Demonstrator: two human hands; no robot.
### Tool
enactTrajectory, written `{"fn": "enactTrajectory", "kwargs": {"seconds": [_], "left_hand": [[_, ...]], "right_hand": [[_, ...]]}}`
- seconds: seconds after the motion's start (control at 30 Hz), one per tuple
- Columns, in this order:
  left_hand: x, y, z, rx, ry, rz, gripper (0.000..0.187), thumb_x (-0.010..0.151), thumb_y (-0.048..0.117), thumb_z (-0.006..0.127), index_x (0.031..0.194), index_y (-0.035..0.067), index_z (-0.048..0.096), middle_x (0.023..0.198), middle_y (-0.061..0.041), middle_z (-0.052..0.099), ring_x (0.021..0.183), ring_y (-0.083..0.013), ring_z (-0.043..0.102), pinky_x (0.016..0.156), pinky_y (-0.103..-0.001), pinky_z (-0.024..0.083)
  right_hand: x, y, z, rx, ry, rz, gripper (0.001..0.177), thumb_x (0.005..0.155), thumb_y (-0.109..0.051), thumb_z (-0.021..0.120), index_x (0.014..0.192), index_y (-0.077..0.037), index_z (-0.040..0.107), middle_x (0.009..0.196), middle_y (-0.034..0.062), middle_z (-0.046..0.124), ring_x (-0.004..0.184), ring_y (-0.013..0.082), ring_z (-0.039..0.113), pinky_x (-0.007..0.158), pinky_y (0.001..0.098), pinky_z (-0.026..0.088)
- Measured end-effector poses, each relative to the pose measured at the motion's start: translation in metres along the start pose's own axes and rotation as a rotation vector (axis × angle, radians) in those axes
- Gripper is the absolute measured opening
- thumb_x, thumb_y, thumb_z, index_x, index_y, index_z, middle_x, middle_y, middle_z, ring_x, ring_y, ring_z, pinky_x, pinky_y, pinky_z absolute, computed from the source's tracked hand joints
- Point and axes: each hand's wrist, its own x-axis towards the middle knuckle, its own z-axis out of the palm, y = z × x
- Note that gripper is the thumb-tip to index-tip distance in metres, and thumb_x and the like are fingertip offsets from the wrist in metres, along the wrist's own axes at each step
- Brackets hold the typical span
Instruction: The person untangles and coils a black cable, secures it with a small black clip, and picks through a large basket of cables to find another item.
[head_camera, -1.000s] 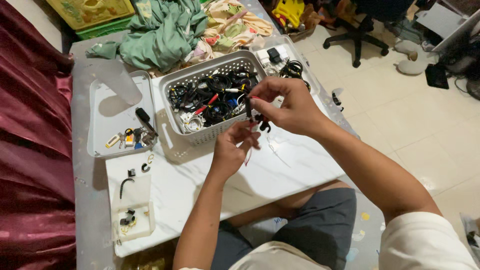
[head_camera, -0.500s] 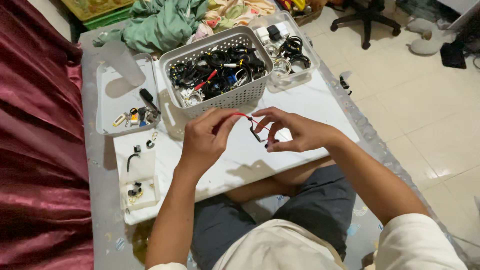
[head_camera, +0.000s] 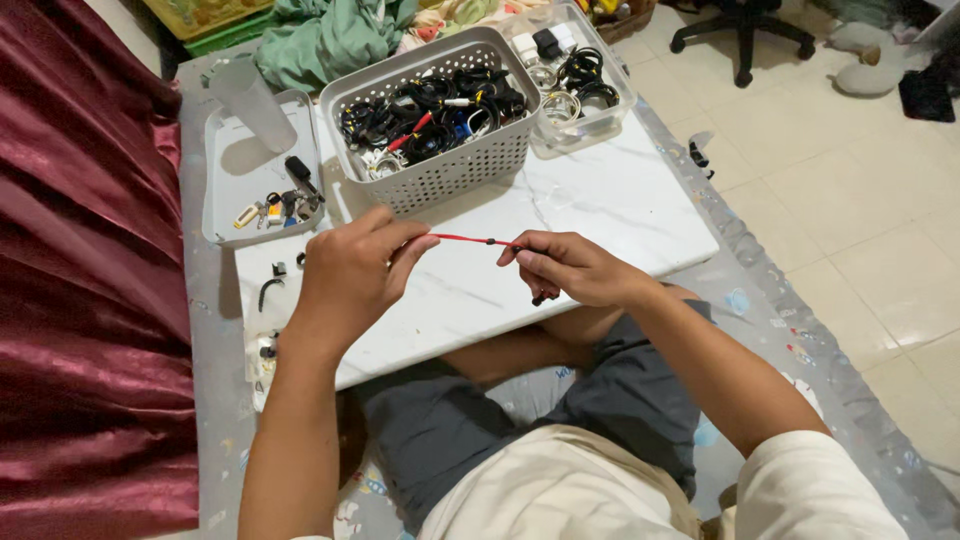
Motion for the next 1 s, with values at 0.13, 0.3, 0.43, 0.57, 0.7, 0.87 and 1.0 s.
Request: {"fn": "enactTrajectory", "kwargs": {"seconds": [0.13, 0.3, 0.43, 0.57, 0.7, 0.87, 1.0], "left_hand": [[-0.006, 0.006, -0.003, 0.033, -0.029, -0.004, 0.015, 0.092, 0.025, 0.081, 0.093, 0.010, 0.078, 0.076, -0.005, 0.064, 0.061, -0.0278, 0.064, 0.053, -0.040, 0.048], [0.001, 0.014, -0.006, 0.045, 0.028, 0.076, 0.015, 0.093, 0.024, 0.081, 0.094, 0.010, 0.076, 0.079, -0.005, 0.064, 0.061, -0.0274, 0.064, 0.053, -0.039, 0.048], [0.007, 0.019, -0.003, 0.062, 0.013, 0.061, 0.015, 0.092, 0.024, 0.082, 0.092, 0.010, 0.077, 0.077, -0.006, 0.064, 0.060, -0.0284, 0.064, 0.053, -0.040, 0.048], [0.015, 0.032, 0.026, -0.054, -0.083, 0.169, 0.013, 0.091, 0.022, 0.079, 0.095, 0.010, 0.076, 0.080, -0.007, 0.065, 0.068, -0.0293, 0.066, 0.057, -0.042, 0.050], [0.021, 0.021, 0.040, -0.193, -0.152, 0.134, 0.012, 0.093, 0.019, 0.078, 0.096, 0.008, 0.074, 0.085, -0.008, 0.069, 0.073, -0.0306, 0.068, 0.062, -0.041, 0.052], [-0.004, -0.010, 0.037, -0.419, -0.231, 0.027, 0.017, 0.088, 0.011, 0.079, 0.103, 0.005, 0.075, 0.088, -0.009, 0.071, 0.072, -0.0255, 0.070, 0.064, -0.036, 0.054], [-0.023, -0.027, 0.057, -0.431, -0.093, -0.090, 0.016, 0.089, 0.004, 0.079, 0.105, 0.004, 0.077, 0.090, -0.009, 0.073, 0.073, -0.0216, 0.071, 0.066, -0.032, 0.055]], "right_hand": [[-0.009, 0.021, 0.004, -0.009, -0.027, -0.036, 0.031, 0.111, -0.022, 0.046, 0.126, -0.003, 0.066, 0.070, -0.0047, 0.050, 0.066, 0.0047, 0.045, 0.060, 0.0227, 0.042], [-0.013, 0.029, 0.004, 0.026, -0.013, 0.011, 0.033, 0.109, -0.021, 0.054, 0.131, -0.002, 0.070, 0.078, -0.0002, 0.059, 0.069, 0.0070, 0.050, 0.062, 0.0237, 0.044], [-0.011, 0.005, 0.010, 0.045, -0.013, -0.056, 0.035, 0.099, -0.013, 0.064, 0.132, -0.002, 0.063, 0.107, 0.0016, 0.071, 0.096, 0.0079, 0.064, 0.074, 0.0256, 0.055], [0.000, -0.017, 0.025, 0.025, 0.086, -0.388, 0.064, 0.092, -0.012, 0.078, 0.145, -0.005, 0.042, 0.127, 0.0032, 0.061, 0.118, 0.0111, 0.059, 0.100, 0.0274, 0.050], [0.012, -0.002, 0.029, 0.299, -0.060, -0.163, 0.027, 0.109, -0.019, 0.056, 0.127, 0.000, 0.065, 0.097, 0.0017, 0.062, 0.089, 0.0102, 0.063, 0.084, 0.0292, 0.057], [0.006, 0.025, 0.020, 0.099, 0.034, -0.091, 0.040, 0.112, -0.031, 0.047, 0.111, 0.000, 0.071, 0.077, -0.0009, 0.058, 0.071, 0.0070, 0.051, 0.070, 0.0240, 0.047], [0.000, 0.031, 0.024, 0.171, -0.021, 0.068, 0.042, 0.109, -0.034, 0.046, 0.106, 0.000, 0.071, 0.063, -0.0013, 0.049, 0.059, 0.0086, 0.042, 0.056, 0.0257, 0.038]]}}
